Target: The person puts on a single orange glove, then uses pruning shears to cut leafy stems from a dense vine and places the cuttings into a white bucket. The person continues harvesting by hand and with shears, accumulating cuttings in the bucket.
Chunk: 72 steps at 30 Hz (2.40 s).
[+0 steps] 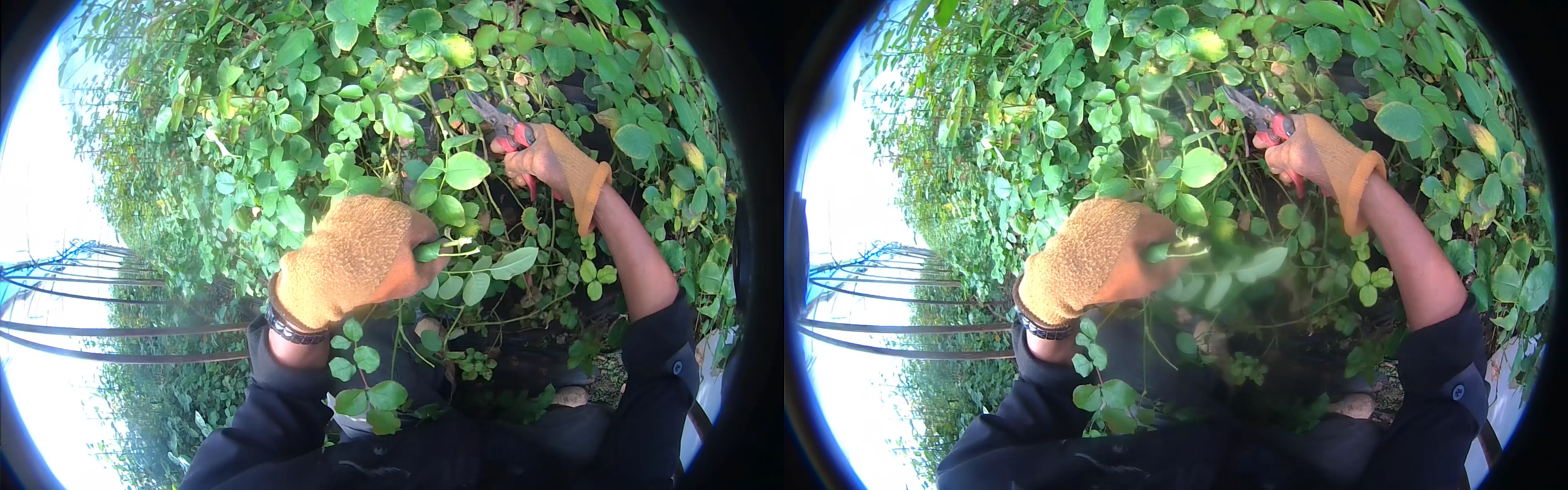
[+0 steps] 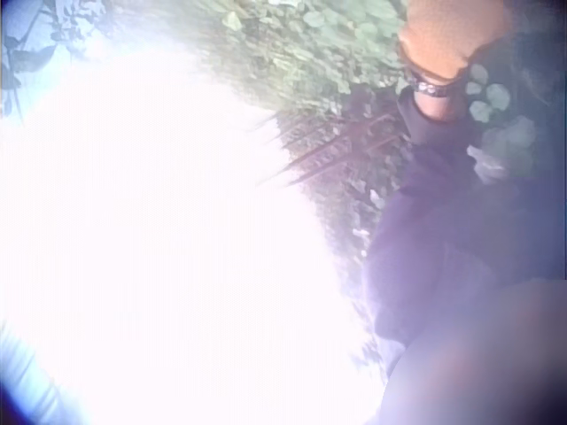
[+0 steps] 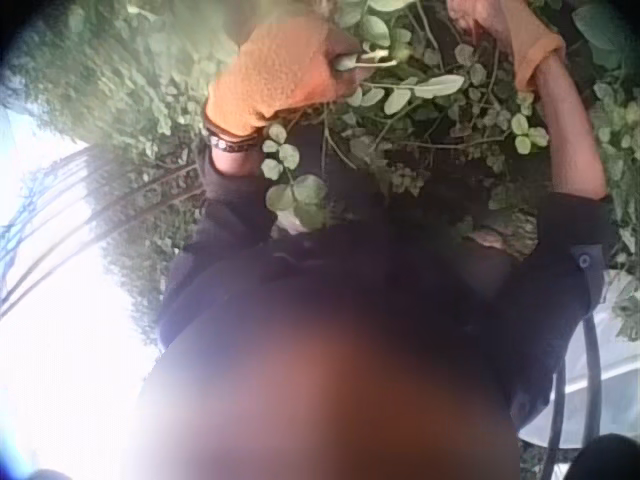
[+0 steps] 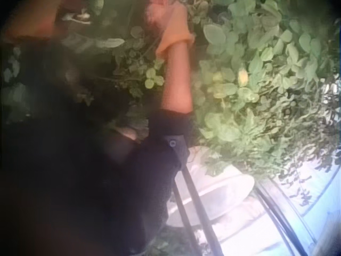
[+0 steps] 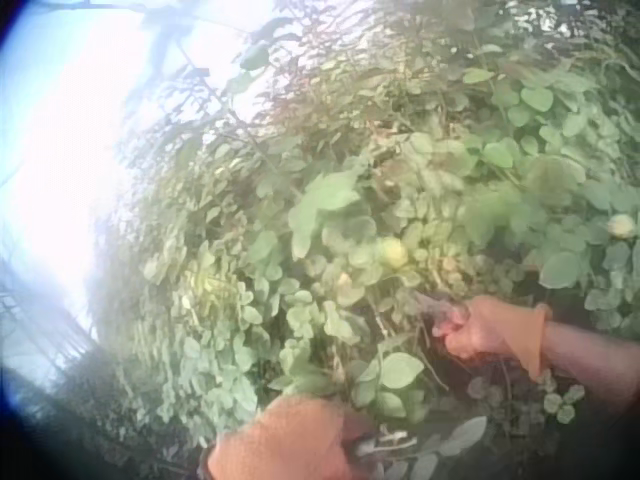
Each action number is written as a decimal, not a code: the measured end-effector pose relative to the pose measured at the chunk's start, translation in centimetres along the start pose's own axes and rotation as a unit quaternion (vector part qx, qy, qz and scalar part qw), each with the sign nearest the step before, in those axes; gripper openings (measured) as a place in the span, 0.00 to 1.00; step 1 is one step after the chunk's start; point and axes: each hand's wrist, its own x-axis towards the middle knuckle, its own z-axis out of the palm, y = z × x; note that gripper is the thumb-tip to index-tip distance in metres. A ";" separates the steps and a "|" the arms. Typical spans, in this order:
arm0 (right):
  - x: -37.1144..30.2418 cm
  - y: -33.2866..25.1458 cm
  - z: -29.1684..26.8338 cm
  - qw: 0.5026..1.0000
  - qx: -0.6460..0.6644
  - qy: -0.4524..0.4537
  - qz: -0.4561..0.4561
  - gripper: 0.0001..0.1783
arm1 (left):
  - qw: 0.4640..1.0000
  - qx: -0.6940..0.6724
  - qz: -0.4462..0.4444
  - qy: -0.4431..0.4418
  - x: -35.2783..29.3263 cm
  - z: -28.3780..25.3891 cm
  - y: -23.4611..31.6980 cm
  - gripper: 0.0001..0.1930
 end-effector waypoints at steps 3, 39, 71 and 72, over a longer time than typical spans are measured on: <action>2.4 4.1 -0.4 0.947 -0.307 0.083 -0.055 0.08 | 0.998 0.001 0.051 0.039 -0.4 -0.1 -0.3 0.19; 8.0 3.3 1.1 0.980 0.170 -0.031 0.098 0.13 | 0.982 -0.077 0.160 0.072 -0.2 -0.4 -2.2 0.06; -3.4 0.8 -2.2 0.996 0.059 -0.004 0.070 0.20 | 0.983 -0.177 0.049 0.031 -0.2 -0.3 -2.9 0.06; -5.0 0.3 -2.7 0.996 0.081 -0.033 0.001 0.20 | 0.985 -0.169 0.017 0.020 -0.3 -0.4 -3.0 0.08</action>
